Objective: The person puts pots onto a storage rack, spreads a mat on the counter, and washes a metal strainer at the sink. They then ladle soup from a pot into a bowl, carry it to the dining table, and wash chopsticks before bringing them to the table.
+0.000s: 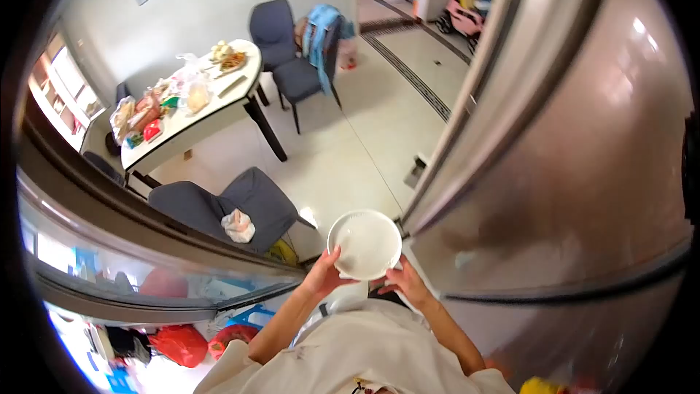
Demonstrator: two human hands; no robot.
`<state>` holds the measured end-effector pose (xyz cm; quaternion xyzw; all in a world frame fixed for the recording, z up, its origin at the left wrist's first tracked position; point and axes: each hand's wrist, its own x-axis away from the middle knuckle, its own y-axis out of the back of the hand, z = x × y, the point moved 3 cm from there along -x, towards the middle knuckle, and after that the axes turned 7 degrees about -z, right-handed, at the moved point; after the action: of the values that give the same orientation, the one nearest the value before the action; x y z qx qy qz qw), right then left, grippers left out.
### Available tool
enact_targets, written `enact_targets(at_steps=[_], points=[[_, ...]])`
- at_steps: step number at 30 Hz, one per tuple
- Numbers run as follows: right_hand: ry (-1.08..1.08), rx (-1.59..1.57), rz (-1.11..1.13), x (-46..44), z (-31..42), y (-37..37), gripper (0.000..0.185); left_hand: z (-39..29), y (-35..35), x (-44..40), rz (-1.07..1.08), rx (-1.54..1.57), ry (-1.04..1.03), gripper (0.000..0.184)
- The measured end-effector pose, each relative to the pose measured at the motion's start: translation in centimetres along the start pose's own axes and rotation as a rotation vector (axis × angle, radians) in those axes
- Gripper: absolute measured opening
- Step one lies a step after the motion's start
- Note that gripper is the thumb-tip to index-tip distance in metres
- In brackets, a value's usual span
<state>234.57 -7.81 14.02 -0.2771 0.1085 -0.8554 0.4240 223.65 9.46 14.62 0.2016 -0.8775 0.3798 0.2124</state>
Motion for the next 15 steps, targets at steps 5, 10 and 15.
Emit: enact_targets(at_steps=[5, 10, 15], points=[[-0.043, 0.023, 0.107, -11.5, 6.8, -1.0, 0.065, -7.6, 0.6, -5.5, -0.182, 0.144, -0.134, 0.081], [-0.047, 0.146, 0.159, -23.2, 10.8, -2.4, 0.062, -13.9, 4.3, -11.8, -0.219, 0.3, -0.203, 0.063], [-0.035, 0.163, 0.195, -34.1, 14.5, -5.9, 0.061, -22.0, 8.3, -18.1, -0.264, 0.347, -0.281, 0.059]])
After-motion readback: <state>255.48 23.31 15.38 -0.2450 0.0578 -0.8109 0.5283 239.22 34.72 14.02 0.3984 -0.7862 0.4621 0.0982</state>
